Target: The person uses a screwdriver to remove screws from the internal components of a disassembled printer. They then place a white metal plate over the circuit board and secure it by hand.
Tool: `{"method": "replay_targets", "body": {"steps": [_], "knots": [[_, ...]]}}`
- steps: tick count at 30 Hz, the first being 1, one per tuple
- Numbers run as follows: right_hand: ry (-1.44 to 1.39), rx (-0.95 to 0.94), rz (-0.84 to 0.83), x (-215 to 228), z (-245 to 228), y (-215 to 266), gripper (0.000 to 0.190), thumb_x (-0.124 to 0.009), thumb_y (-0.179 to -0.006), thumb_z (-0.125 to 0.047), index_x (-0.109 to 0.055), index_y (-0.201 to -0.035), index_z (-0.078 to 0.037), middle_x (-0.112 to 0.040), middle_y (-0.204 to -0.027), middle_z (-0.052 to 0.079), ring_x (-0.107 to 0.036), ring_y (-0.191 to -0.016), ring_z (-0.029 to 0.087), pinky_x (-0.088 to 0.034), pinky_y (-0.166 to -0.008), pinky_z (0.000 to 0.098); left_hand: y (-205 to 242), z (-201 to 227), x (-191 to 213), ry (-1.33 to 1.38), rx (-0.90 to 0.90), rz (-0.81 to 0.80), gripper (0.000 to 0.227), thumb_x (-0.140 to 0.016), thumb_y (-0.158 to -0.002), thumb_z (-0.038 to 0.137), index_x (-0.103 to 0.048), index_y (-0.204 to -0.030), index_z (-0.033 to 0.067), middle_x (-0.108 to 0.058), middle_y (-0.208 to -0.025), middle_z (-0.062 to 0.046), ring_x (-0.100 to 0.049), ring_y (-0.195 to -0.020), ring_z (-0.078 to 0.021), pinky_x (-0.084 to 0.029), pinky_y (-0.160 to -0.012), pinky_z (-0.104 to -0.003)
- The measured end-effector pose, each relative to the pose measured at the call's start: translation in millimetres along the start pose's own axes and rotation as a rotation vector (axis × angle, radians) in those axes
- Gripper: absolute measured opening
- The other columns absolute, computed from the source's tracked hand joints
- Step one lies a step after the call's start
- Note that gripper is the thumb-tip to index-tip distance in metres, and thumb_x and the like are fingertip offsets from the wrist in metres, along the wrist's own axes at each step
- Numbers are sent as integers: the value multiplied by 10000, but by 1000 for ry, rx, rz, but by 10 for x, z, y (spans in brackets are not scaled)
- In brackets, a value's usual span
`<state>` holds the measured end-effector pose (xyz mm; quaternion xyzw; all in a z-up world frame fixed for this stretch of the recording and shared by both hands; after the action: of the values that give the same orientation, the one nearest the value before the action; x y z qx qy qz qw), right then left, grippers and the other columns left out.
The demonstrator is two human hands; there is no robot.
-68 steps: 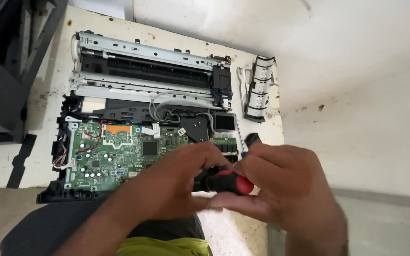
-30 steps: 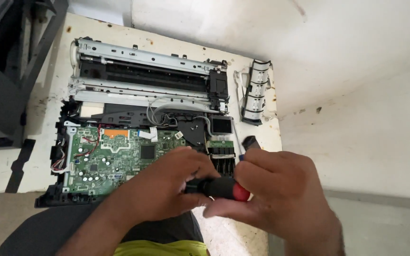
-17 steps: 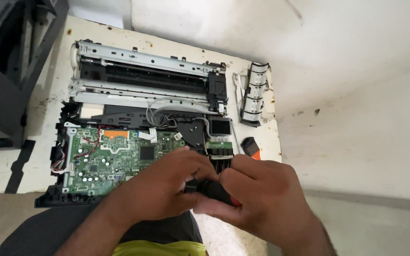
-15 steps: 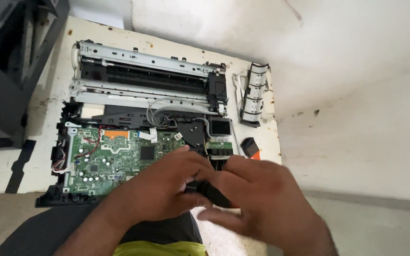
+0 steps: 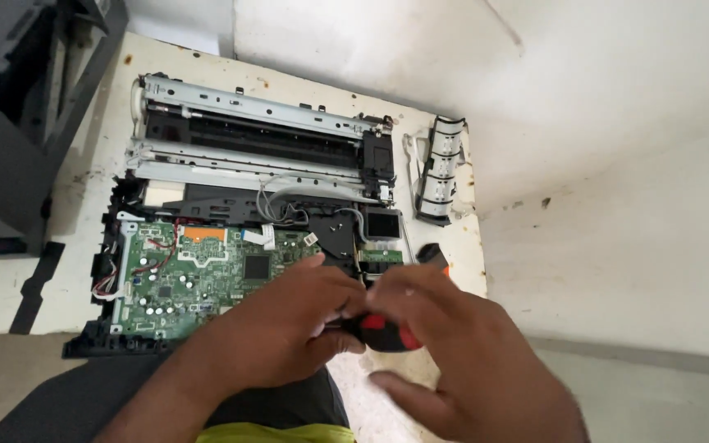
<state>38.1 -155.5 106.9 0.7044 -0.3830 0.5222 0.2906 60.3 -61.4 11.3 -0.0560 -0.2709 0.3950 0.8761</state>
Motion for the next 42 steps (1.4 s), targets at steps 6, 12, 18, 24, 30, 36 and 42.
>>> {"method": "replay_targets", "body": {"steps": [6, 12, 18, 24, 30, 36, 42], "knots": [[-169, 226, -13, 23, -173, 34, 240, -731, -927, -120, -673, -1153, -65, -701, -1214, 128, -744, -874, 265, -586, -713, 335, -9, -19, -46, 101, 114, -118, 165, -725, -930, 264, -692, -1055, 161, -735, -1022, -28, -723, -961, -253, -173, -1195, -615], [-106, 197, -17, 37, -225, 50, 209, -708, -958, -179, -655, -1148, -107, -686, -1138, 75, -647, -710, 259, -518, -583, 351, 77, -79, 62, 172, 253, -112, 472, -721, -847, 261, -657, -1315, 247, -695, -1268, 17, -681, -1158, -179, -379, -1010, -451], [-30, 117, 106, 131, 6, 246, 314, -777, -904, -402, -724, -1094, -158, -723, -984, 22, -696, -714, 222, -519, -563, 359, 86, -336, 427, 10, 374, 113, 433, -592, -843, 168, -748, -1245, 215, -777, -1232, -13, -729, -1139, -205, -526, -923, -371], [-418, -197, 755, 393, 1078, 1221, 487, -749, -806, -532, -665, -1014, -100, -725, -865, 116, -719, -710, 165, -562, -546, 234, -160, -695, 400, -282, 658, 37, 419, -689, -924, 329, -668, -1332, 234, -710, -1275, -10, -698, -1117, -234, -575, -884, -456], [-1618, 65, 937, -237, 1780, 1621, 473, -878, -979, -226, -566, -1241, 15, -621, -1119, 264, -646, -818, 269, -541, -674, 273, -650, -1204, 78, -831, 469, -38, 183, -657, -895, 6, -746, -836, 154, -665, -756, -18, -657, -620, -193, -571, -509, -382], [-1637, -19, 769, -846, 1901, 1683, 549, -904, -951, -244, -552, -1310, -25, -617, -1035, 286, -616, -639, 278, -593, -561, 330, -782, -1346, -90, -893, 381, -45, 320, -663, -773, -142, -661, -601, 128, -555, -571, 6, -524, -535, -155, -545, -625, -418], [-1599, -16, 737, -811, 1961, 1585, 473, -886, -962, -254, -572, -1203, 5, -579, -1072, 231, -635, -647, 278, -580, -568, 350, -776, -1426, -108, -811, 448, -83, 133, -742, -759, 61, -671, -676, 137, -626, -666, 3, -604, -643, -221, -533, -812, -491]]}}
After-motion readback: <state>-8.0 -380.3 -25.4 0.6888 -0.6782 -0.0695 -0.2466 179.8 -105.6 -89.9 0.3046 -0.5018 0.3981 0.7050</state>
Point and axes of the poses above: each hand's wrist, its own y-axis away from the middle knuckle, its own x-axis out of the back of the hand, z = x × y, the point moved 9 cm from there along -y, towards the middle knuckle
